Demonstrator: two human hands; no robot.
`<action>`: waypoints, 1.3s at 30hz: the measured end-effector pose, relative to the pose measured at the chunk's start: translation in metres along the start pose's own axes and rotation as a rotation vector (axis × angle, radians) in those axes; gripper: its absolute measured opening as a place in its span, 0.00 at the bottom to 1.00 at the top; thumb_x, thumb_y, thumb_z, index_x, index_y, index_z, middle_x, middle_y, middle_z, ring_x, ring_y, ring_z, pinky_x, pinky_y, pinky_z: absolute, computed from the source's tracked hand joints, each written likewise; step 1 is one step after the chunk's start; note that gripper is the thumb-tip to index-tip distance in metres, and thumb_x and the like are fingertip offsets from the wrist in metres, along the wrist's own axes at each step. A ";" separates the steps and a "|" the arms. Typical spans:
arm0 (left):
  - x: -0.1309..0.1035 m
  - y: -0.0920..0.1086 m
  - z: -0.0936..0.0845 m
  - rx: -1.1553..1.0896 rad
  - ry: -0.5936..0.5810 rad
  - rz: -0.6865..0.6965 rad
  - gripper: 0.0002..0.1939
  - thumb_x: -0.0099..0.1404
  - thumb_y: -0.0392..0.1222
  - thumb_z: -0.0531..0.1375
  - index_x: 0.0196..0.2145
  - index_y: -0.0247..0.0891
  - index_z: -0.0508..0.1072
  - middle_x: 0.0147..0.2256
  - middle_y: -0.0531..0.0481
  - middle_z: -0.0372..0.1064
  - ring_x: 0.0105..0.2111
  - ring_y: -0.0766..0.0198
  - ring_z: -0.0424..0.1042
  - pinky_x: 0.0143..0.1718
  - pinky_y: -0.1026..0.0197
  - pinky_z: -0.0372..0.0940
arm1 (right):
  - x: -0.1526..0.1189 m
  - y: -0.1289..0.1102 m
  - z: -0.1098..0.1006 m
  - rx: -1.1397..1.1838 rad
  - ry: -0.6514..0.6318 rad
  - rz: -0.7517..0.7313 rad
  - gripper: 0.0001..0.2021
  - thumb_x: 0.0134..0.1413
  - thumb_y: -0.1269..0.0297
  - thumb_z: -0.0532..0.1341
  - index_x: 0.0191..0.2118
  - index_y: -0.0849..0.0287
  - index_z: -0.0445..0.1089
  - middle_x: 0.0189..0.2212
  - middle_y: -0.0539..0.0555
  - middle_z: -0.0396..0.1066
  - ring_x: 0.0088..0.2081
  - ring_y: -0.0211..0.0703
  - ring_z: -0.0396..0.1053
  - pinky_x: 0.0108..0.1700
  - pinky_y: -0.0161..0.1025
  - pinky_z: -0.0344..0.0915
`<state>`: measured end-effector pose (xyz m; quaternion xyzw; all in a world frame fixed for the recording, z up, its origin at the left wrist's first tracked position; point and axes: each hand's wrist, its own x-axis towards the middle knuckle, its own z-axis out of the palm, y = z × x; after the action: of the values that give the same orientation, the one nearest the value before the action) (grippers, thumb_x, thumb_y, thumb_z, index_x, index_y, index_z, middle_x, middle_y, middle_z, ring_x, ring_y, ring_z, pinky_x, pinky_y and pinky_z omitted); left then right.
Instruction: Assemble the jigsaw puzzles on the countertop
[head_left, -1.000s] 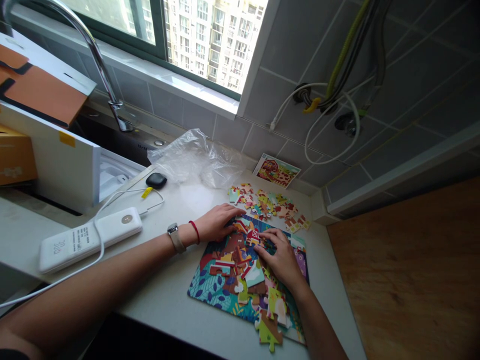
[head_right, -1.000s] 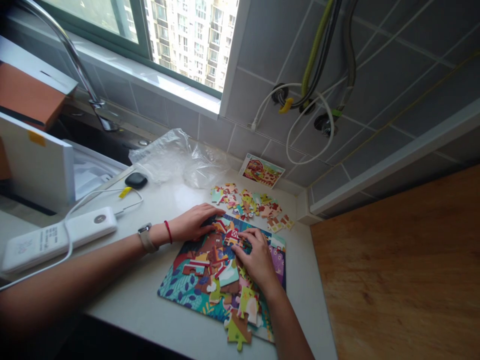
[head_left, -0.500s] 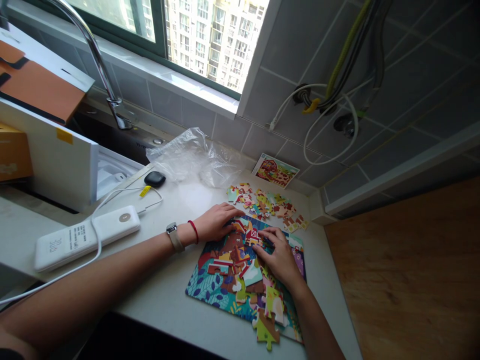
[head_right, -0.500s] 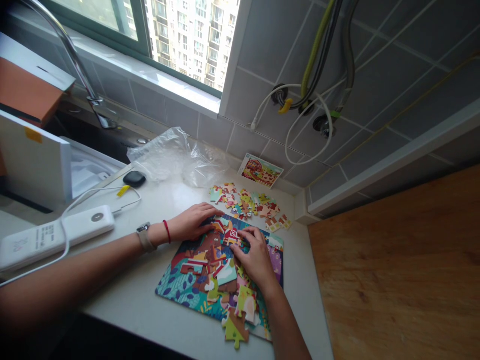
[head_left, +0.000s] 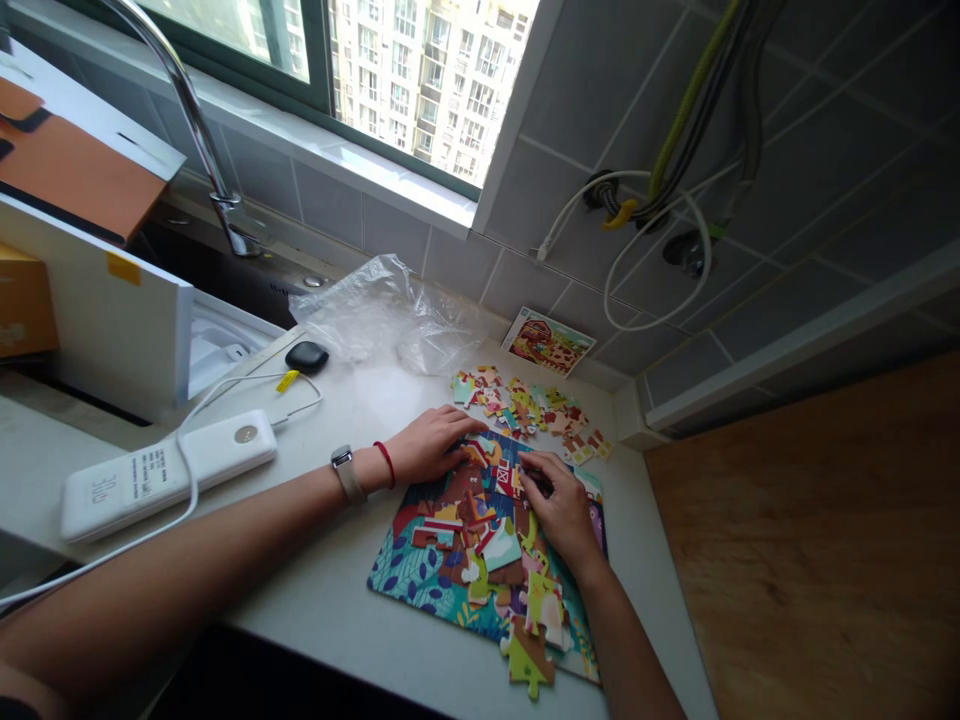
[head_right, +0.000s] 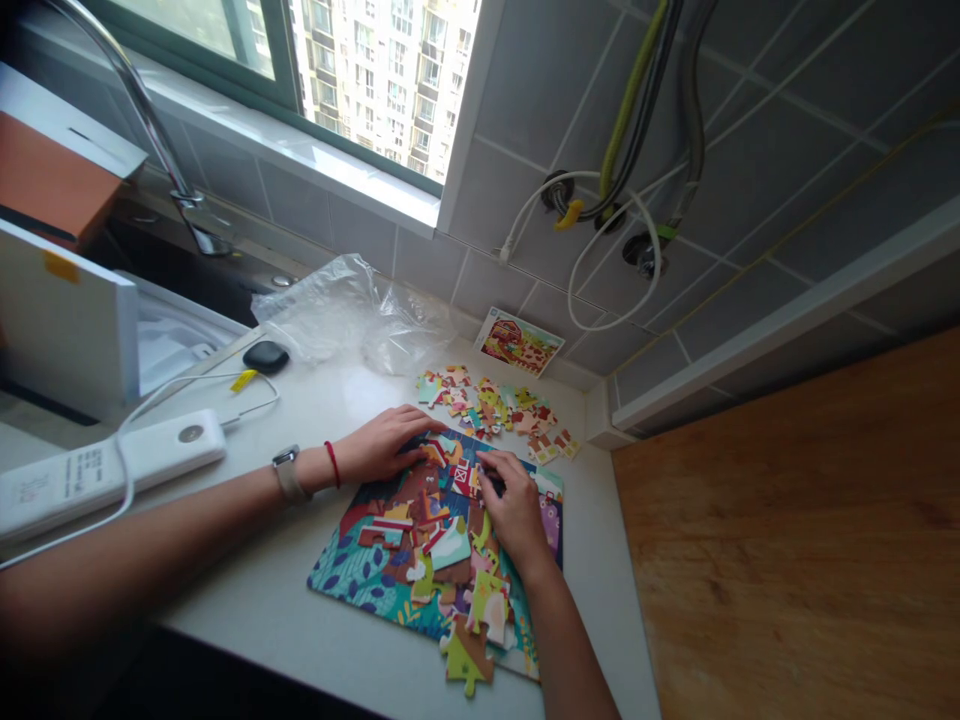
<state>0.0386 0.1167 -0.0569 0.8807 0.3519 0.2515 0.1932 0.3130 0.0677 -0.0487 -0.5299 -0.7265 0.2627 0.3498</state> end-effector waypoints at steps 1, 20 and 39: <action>0.000 0.000 0.000 0.000 -0.001 -0.003 0.20 0.71 0.38 0.62 0.59 0.40 0.71 0.51 0.42 0.76 0.52 0.48 0.73 0.54 0.44 0.69 | 0.001 0.001 0.001 -0.001 0.012 0.003 0.13 0.61 0.62 0.63 0.48 0.54 0.81 0.47 0.58 0.79 0.47 0.52 0.78 0.49 0.47 0.76; -0.002 -0.001 0.003 -0.006 0.015 -0.005 0.18 0.71 0.39 0.63 0.58 0.40 0.72 0.51 0.42 0.75 0.51 0.48 0.73 0.54 0.45 0.69 | 0.003 0.002 -0.004 -0.090 -0.049 0.034 0.11 0.63 0.59 0.64 0.46 0.54 0.82 0.45 0.58 0.80 0.49 0.54 0.75 0.55 0.51 0.70; -0.002 -0.004 0.006 -0.045 0.056 0.013 0.16 0.72 0.42 0.63 0.56 0.41 0.73 0.50 0.41 0.75 0.50 0.49 0.73 0.52 0.46 0.70 | 0.001 -0.003 -0.005 -0.150 -0.017 0.098 0.16 0.60 0.47 0.67 0.32 0.54 0.78 0.34 0.56 0.75 0.37 0.52 0.73 0.42 0.46 0.71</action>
<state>0.0385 0.1171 -0.0648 0.8709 0.3457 0.2853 0.2016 0.3149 0.0674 -0.0429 -0.5872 -0.7202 0.2289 0.2900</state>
